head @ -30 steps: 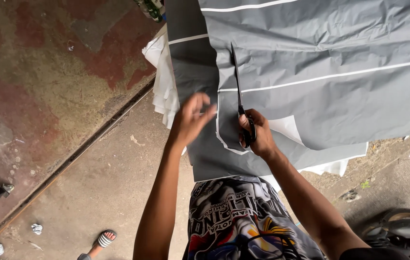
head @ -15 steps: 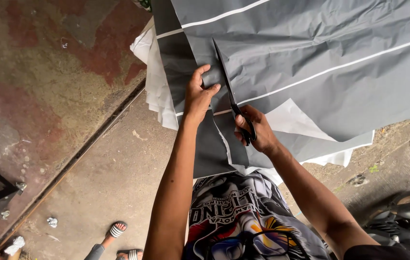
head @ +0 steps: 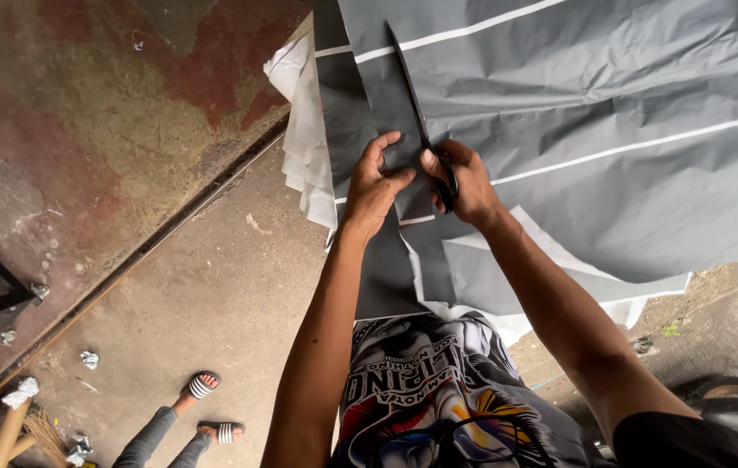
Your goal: Cutting large sheets of fabric or paper patterns with scissors and organizing the pieces by folding and stacking
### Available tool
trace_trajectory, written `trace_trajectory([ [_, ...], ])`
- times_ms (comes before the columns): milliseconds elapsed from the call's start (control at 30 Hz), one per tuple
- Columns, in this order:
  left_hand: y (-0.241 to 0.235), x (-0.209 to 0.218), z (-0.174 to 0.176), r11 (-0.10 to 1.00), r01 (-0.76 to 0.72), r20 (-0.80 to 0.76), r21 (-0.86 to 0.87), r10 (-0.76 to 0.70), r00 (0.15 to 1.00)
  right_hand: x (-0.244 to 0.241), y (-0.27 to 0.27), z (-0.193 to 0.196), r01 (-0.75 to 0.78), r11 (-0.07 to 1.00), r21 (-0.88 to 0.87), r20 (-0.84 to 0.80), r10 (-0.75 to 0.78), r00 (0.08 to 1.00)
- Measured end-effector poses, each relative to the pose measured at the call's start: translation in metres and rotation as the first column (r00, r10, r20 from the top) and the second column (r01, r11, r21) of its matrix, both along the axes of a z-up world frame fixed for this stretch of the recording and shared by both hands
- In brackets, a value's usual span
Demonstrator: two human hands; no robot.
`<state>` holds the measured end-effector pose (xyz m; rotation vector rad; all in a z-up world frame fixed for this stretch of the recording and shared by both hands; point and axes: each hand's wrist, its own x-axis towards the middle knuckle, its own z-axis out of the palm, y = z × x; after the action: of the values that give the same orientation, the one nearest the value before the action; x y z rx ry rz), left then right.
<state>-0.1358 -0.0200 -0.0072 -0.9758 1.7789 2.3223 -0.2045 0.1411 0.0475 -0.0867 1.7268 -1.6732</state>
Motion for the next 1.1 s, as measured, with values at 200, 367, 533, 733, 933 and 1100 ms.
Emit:
trace_trajectory([
  [200,0.006,0.011,0.022,1.000,0.008,-0.010,0.027,-0.008,1.000,-0.053,-0.038,-0.012,-0.053,0.998,0.027,-0.168,0.057,0.984],
  [367,0.005,0.013,0.074,0.985,0.154,0.175,-0.081,-0.138,0.975,-0.097,-0.078,0.009,-0.032,0.993,0.115,-0.054,0.039,0.998],
  [533,0.005,0.024,0.100,0.986,0.157,0.188,-0.055,-0.144,0.972,-0.145,-0.111,-0.008,-0.054,0.998,-0.016,-0.112,0.052,0.992],
  [733,0.016,0.077,0.084,0.992,-0.046,0.181,-0.114,0.066,0.981,-0.217,-0.117,-0.147,-0.060,0.981,-0.183,0.042,0.069,0.997],
  [933,0.066,0.200,0.062,0.954,-0.296,0.402,-0.037,0.286,0.870,-0.155,-0.028,-0.023,-0.225,0.973,0.046,-0.114,0.228,0.967],
  [1100,0.160,0.363,0.015,0.965,0.258,0.714,0.041,-0.209,0.668,-0.084,0.071,0.028,-0.109,0.991,0.081,-0.167,0.122,0.979],
])
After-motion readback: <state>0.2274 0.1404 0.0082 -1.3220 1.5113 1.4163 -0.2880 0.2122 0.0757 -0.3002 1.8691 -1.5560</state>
